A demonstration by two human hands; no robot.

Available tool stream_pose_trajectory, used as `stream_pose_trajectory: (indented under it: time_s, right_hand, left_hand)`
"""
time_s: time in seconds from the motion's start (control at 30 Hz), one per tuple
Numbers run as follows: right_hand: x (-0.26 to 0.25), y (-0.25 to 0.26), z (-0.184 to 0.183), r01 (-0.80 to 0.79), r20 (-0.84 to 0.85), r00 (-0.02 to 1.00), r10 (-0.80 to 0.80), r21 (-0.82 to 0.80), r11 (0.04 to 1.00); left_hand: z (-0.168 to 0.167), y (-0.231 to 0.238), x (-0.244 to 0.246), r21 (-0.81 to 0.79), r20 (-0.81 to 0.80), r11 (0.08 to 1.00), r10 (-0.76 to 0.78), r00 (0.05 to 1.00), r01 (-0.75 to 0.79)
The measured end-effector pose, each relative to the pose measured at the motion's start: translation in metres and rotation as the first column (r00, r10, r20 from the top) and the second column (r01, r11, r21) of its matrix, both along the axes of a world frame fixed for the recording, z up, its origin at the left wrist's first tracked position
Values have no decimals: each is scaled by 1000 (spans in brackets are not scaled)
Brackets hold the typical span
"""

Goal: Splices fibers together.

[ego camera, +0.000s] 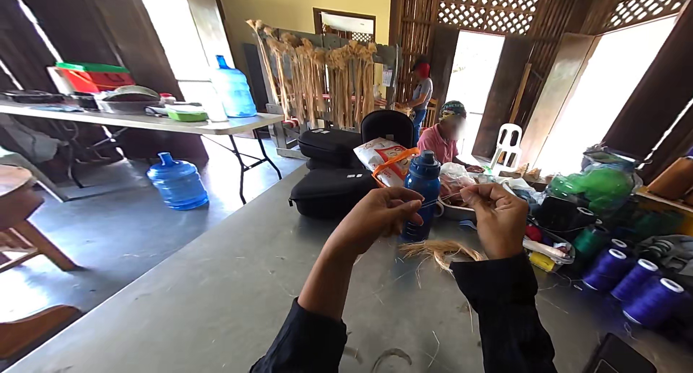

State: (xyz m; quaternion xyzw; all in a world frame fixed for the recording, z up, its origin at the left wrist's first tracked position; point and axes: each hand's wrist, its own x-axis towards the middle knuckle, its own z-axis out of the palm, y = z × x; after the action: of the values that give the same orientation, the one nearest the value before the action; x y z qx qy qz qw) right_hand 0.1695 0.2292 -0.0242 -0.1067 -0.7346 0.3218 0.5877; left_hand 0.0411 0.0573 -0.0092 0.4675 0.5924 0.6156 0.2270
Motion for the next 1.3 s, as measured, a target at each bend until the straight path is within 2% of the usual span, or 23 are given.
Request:
stream_pose_trajectory:
  time_s: [0.07, 0.13, 0.27, 0.33, 0.4, 0.47, 0.6, 0.67, 0.83, 0.97, 1.1, 1.2, 1.3]
  right_hand:
    - [0, 4, -1, 36, -29, 999, -36, -27, 999]
    - [1, 10, -1, 53, -58, 997, -56, -51, 997]
    - [1, 19, -2, 28, -156, 987, -48, -128, 991]
    - [-1, 21, -3, -46, -229, 973, -4, -211, 976]
    - [-3, 19, -2, -218, -253, 958, 134, -344, 913]
    - [-4, 13, 0, -370, -196, 929, 314, -459, 808]
    - [-6, -3, 2, -531, -50, 781, 622, -578, 620]
    - [-9, -11, 2, -549, -13, 738, 675, -594, 588]
    - [-27, -31, -9, -550, -165, 818, 551, -504, 666]
    - [-33, -36, -13, -515, -217, 853, 474, -491, 703]
    - [-30, -28, -10, -482, -263, 876, 405, -525, 702]
    - [-24, -14, -7, -489, -363, 870, 333, -551, 676]
    - [-19, -2, -4, -453, -403, 881, 248, -565, 690]
  left_hand:
    - [-2, -3, -7, -25, 66, 998, -55, 996, 56]
    - [-2, -5, -12, -49, 65, 997, -54, 996, 58]
    - [-2, -7, -15, -47, 20, 998, 35, 999, -34]
    - [-2, -6, -13, -21, 15, 996, 84, 996, -84]
    - [-2, -2, -9, 0, 29, 992, 125, 992, -125]
    - [-3, 4, -5, 26, 47, 988, 154, 987, -155]
    - [-8, 15, -1, 110, 97, 976, 178, 979, -188]
    - [-10, 19, 1, 132, 121, 972, 177, 977, -193]
    - [-11, 26, 10, 116, 128, 976, 169, 977, -184]
    - [-11, 28, 13, 103, 39, 978, 179, 983, -182]
    - [-13, 25, 9, 64, -97, 985, 163, 982, -157]
    - [-10, 20, 3, -4, -172, 980, 195, 966, -199]
    - [-9, 15, -6, -74, -189, 965, 234, 954, -252]
